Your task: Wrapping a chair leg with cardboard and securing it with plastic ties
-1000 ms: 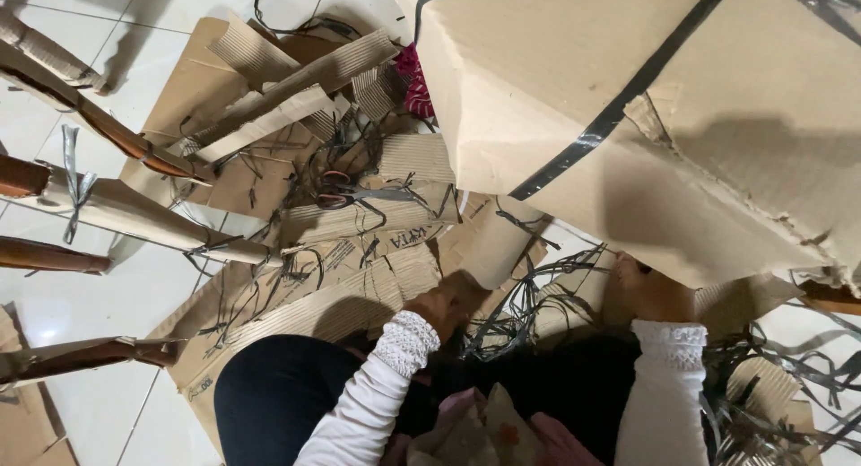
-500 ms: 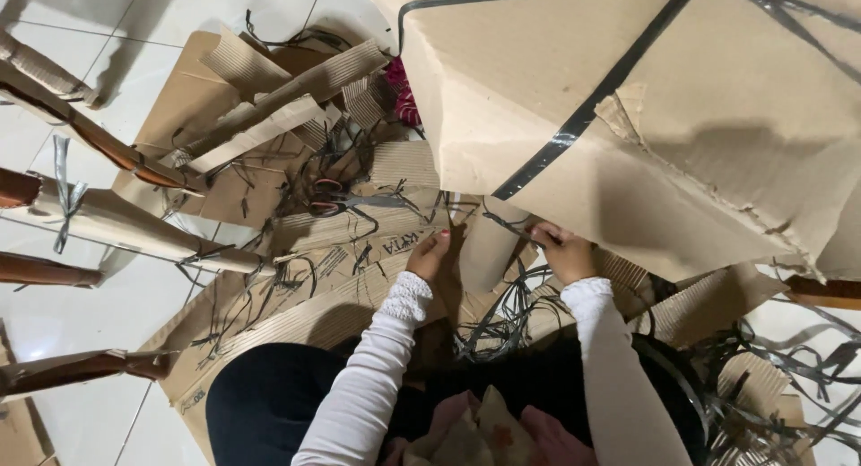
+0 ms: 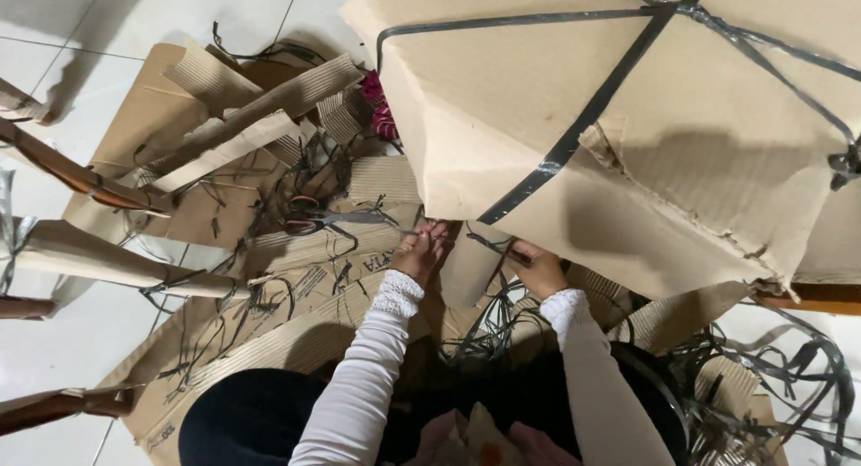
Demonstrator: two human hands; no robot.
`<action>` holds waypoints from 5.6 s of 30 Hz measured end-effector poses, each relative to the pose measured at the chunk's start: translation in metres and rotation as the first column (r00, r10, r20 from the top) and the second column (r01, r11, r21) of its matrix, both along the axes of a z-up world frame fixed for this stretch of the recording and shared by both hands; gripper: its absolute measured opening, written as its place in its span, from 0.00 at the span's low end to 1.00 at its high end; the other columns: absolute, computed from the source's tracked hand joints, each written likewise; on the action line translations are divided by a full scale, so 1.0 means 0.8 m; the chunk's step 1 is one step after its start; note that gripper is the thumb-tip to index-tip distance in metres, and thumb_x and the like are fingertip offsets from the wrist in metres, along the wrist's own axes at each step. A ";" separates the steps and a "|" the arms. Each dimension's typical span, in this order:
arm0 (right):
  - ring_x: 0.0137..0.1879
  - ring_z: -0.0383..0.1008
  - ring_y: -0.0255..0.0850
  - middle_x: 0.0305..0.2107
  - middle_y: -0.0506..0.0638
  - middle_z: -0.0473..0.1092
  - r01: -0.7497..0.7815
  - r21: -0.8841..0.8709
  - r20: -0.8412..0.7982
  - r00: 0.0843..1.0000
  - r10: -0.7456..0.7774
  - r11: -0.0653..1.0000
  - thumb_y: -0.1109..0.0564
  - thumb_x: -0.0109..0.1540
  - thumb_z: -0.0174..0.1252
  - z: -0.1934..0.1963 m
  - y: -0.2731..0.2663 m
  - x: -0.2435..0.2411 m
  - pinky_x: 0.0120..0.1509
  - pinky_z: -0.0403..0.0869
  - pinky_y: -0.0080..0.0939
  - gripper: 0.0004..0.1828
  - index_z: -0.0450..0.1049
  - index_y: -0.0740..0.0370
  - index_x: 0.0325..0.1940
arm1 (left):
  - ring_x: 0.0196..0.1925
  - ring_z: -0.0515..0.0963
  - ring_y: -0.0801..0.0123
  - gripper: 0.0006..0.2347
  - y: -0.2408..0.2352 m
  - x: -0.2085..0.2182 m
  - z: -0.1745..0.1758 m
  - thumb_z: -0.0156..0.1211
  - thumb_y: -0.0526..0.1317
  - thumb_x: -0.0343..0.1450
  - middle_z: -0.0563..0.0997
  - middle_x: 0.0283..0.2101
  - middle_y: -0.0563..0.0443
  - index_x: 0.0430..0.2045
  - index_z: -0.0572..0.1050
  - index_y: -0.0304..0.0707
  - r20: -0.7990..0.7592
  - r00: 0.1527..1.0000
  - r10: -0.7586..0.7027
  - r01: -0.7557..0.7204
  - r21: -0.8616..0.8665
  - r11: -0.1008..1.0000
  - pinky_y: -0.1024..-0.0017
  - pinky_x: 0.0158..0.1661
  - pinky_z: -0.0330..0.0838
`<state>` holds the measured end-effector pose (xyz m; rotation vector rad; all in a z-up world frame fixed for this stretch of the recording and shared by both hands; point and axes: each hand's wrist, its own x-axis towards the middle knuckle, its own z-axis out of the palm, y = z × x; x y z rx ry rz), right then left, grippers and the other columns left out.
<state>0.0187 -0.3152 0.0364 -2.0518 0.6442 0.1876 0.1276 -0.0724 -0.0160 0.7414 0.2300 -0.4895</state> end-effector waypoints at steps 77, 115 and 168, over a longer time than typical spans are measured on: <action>0.27 0.73 0.45 0.14 0.42 0.67 0.475 -0.716 0.504 0.859 -0.093 0.511 0.38 0.58 0.70 0.080 -0.045 -0.115 0.35 0.74 0.42 0.15 0.77 0.44 0.24 | 0.45 0.81 0.69 0.18 0.031 -0.113 0.120 0.63 0.24 0.67 0.83 0.47 0.42 0.52 0.73 0.30 0.370 0.925 -0.083 -0.086 0.418 0.904 0.72 0.49 0.79; 0.58 0.78 0.44 0.44 0.50 0.82 0.063 -0.095 0.247 0.968 -0.038 0.993 0.50 0.63 0.65 0.120 0.037 -0.084 0.61 0.76 0.43 0.11 0.85 0.48 0.49 | 0.30 0.81 0.65 0.07 0.035 -0.079 0.109 0.50 0.42 0.79 0.73 0.25 0.51 0.36 0.73 0.39 0.218 0.898 0.382 -0.412 0.114 0.904 0.65 0.44 0.79; 0.27 0.80 0.46 0.20 0.50 0.78 -0.124 -0.092 0.830 0.539 0.145 0.988 0.66 0.61 0.61 0.190 0.131 -0.103 0.34 0.79 0.42 0.10 0.86 0.59 0.40 | 0.36 0.85 0.47 0.08 0.029 -0.135 0.211 0.51 0.39 0.77 0.84 0.31 0.43 0.39 0.80 0.42 0.704 0.486 -0.518 -0.336 0.698 0.633 0.58 0.38 0.79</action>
